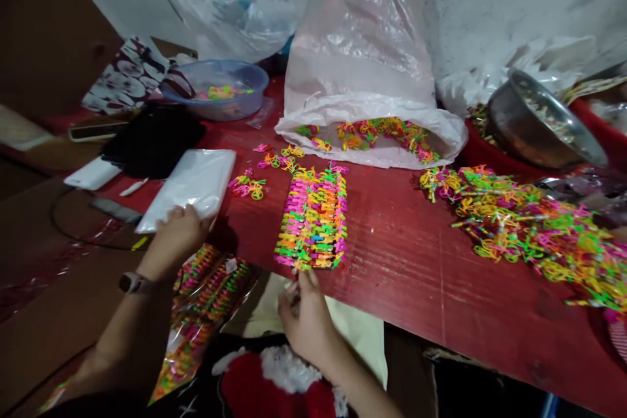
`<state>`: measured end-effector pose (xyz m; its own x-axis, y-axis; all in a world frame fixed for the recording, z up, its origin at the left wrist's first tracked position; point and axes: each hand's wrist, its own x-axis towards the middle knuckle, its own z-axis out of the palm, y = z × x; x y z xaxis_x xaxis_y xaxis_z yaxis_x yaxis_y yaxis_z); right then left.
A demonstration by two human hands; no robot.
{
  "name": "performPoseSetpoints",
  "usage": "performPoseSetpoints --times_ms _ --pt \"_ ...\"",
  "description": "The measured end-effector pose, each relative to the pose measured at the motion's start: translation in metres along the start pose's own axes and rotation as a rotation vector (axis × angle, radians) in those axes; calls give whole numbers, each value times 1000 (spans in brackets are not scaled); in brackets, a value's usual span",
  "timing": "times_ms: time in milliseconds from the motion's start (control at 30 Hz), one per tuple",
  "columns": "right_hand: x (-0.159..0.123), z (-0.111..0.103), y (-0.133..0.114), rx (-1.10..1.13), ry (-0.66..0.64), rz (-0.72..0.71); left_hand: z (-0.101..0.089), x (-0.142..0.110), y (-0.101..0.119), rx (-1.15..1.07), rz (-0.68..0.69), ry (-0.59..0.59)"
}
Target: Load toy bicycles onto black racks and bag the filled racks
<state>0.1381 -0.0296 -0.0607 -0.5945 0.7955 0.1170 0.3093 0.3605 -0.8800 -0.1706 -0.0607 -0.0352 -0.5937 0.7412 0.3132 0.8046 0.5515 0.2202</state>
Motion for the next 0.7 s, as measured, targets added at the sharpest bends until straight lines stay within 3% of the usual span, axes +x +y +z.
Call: performPoseSetpoints --times_ms 100,233,367,567,700 --pt "10 9 -3 105 -30 31 0 -8 -16 53 4 -129" --pt "14 10 2 97 -39 24 -1 -11 -16 69 -1 -211" --pt "6 2 7 110 9 -5 -8 3 -21 52 11 -209" --pt "-7 -12 12 174 73 48 -33 37 -41 101 60 -158" --pt "-10 -12 13 187 91 40 -31 44 -48 175 108 -193"
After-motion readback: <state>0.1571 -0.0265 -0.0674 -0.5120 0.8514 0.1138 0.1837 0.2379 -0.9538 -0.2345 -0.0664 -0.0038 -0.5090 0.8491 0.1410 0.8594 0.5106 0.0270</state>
